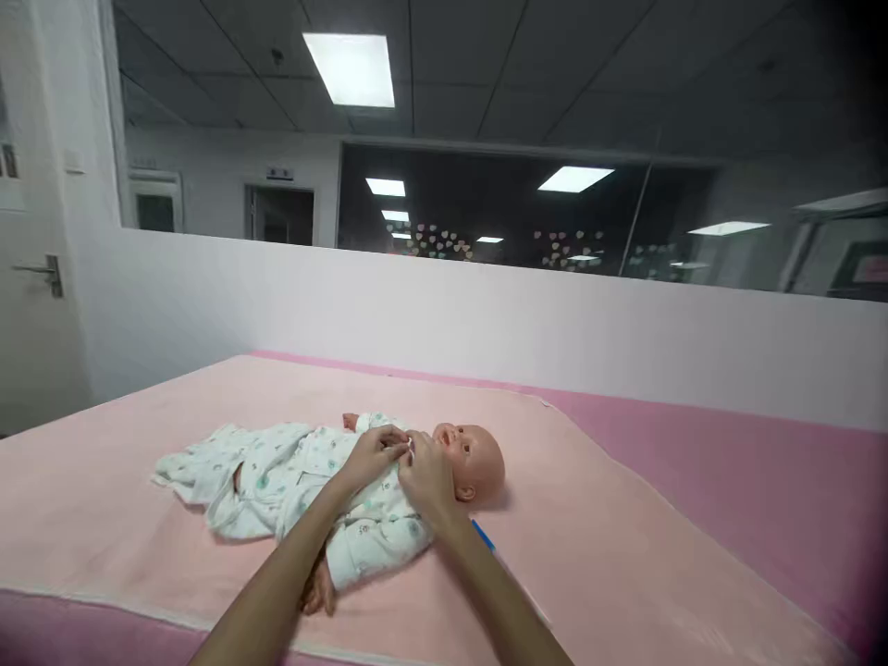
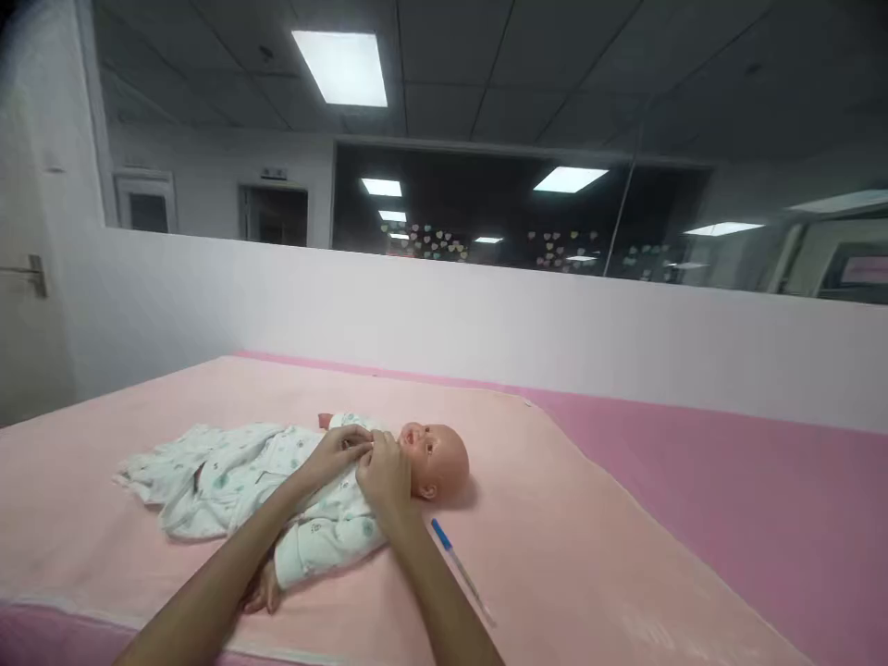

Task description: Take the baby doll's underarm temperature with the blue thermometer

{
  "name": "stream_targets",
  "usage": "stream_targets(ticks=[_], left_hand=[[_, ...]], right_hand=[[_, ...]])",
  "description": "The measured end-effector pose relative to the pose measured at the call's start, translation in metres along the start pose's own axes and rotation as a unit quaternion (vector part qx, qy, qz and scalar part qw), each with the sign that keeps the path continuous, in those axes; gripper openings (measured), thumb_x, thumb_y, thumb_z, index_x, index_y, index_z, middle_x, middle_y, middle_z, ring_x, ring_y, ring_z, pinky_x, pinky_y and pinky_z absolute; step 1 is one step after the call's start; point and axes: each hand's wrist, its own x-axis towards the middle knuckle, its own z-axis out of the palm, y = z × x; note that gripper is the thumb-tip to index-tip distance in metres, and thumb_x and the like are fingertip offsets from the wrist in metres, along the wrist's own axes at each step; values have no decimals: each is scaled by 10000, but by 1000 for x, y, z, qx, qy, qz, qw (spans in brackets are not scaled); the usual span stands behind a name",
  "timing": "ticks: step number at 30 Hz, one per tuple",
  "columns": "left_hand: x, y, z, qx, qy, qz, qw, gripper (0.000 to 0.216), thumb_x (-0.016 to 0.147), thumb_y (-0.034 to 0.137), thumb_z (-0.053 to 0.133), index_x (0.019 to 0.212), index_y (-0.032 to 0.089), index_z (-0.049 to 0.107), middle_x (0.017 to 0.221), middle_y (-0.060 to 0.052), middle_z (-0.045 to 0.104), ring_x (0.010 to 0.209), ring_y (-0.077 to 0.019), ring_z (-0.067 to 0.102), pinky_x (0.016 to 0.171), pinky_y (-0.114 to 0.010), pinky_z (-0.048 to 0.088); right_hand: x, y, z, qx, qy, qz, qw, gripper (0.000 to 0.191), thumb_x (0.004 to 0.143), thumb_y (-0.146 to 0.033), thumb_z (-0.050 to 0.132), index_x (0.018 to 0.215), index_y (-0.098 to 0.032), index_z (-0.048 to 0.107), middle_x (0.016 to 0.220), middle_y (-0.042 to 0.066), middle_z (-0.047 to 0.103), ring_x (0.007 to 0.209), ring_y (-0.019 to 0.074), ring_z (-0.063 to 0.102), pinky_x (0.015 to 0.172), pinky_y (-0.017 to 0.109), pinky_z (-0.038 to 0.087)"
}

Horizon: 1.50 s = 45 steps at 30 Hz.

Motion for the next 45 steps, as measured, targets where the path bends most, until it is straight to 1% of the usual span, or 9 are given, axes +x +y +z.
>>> stream_targets(ticks=[4,12,15,25,31,33,36,41,45], left_hand=[[-1,3,-1,5,2,1,1000,185,726,307,603,808,143,619,721,-24,653,719,-165,607,681,-265,447],[-2,0,-3,-1,-9,-18,1000,226,747,326,568,831,130,642,709,-39,656,710,-170,603,657,-262,442],[-2,-2,-4,7,-5,-21,1000,252,754,336,558,855,124,650,734,-52,665,738,-179,605,675,-268,441],[-8,9,1,72,32,15,997,258,810,331,477,937,160,623,686,-3,611,656,-139,546,603,-236,410],[-9,9,1,150,69,35,986,212,796,333,503,882,198,641,751,-28,645,791,-188,560,698,-286,424],[-8,10,0,119,57,22,991,218,783,330,522,914,197,635,731,-24,649,774,-186,576,700,-289,434],[-7,12,-2,63,7,8,998,269,740,316,582,969,184,626,748,-21,657,765,-175,593,727,-286,445],[-7,14,-6,41,-49,3,998,311,669,263,655,964,169,634,862,-48,657,857,-186,585,783,-294,444],[-7,14,-13,-3,-76,-30,997,386,642,230,679,1017,163,614,863,-59,656,888,-199,590,805,-318,448]], right_hand=[[-13,7,6,40,41,-20,998,322,769,-106,402,1033,-147,582,912,75,619,864,178,563,760,261,425],[-21,12,17,78,91,-31,992,331,827,-142,357,1065,-158,585,887,70,644,830,170,592,720,249,459],[-21,14,18,77,91,-38,992,342,836,-133,337,1071,-157,585,885,74,652,834,171,600,717,254,470],[-21,17,17,123,70,-80,987,437,813,-65,311,1181,-186,512,965,53,645,866,148,594,736,248,482],[-21,14,13,150,69,-68,984,395,819,-90,326,1134,-201,536,966,46,634,878,160,584,749,266,469],[-22,12,12,175,84,-55,979,359,828,-108,327,1095,-198,550,969,51,627,902,165,574,766,272,460],[-22,9,10,223,114,-26,968,304,820,-116,344,1018,-188,563,944,52,625,895,162,567,770,272,450],[-22,9,14,254,148,38,955,166,791,-139,385,804,-179,546,756,29,599,723,158,561,669,271,443],[-21,11,16,238,149,33,959,198,747,-96,370,708,-181,544,694,17,569,661,145,537,631,255,428]])
